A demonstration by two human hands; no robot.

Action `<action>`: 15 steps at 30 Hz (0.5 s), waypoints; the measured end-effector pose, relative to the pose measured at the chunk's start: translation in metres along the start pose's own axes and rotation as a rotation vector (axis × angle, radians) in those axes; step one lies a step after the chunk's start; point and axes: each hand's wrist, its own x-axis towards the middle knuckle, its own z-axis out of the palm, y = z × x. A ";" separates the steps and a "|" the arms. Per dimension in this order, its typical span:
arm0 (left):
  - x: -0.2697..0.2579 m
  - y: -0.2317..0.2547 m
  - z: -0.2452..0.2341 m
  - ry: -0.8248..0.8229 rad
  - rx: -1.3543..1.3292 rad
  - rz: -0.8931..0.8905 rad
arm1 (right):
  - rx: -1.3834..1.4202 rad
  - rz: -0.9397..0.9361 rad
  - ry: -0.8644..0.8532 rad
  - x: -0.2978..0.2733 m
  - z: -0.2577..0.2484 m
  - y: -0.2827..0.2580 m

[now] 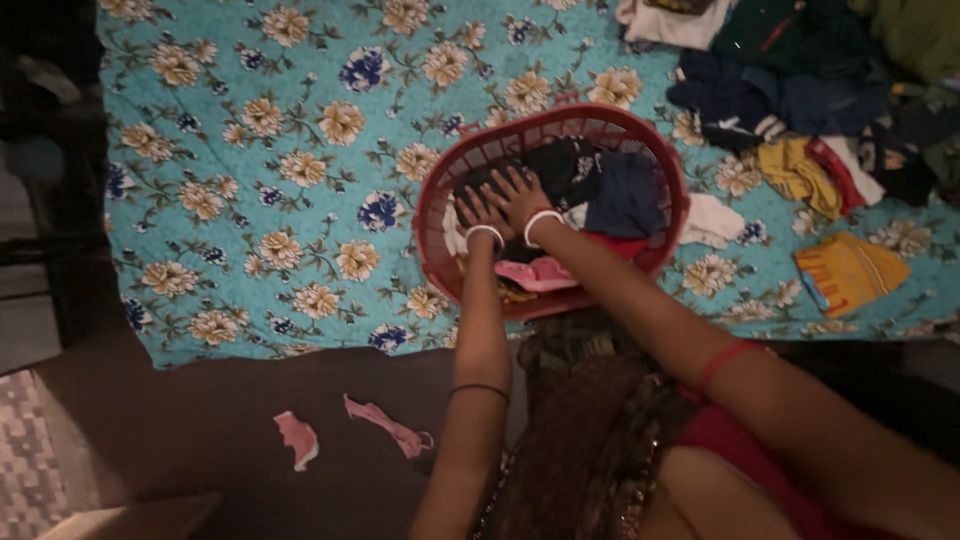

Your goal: Sort laundry into a basket and organize items on a bed.

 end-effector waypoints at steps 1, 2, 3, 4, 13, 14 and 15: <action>-0.007 0.001 -0.015 -0.005 0.003 0.007 | 0.005 0.007 -0.003 0.003 0.015 0.001; -0.015 0.003 -0.029 -0.070 -0.068 -0.016 | -0.168 -0.032 0.093 0.005 0.030 0.004; -0.022 0.006 -0.043 -0.136 -0.139 -0.039 | -0.342 -0.069 0.188 0.007 0.046 0.007; -0.026 0.006 -0.048 -0.141 -0.135 -0.028 | -0.338 -0.057 0.184 -0.004 0.042 0.010; -0.065 0.042 -0.121 -0.158 -0.001 -0.111 | 0.311 -0.264 -0.149 -0.158 0.019 0.064; -0.052 0.043 -0.093 0.111 0.085 -0.066 | 0.350 -0.192 -0.168 -0.183 0.011 0.069; -0.039 0.044 -0.064 0.382 0.166 -0.022 | 0.387 -0.121 -0.188 -0.207 0.002 0.074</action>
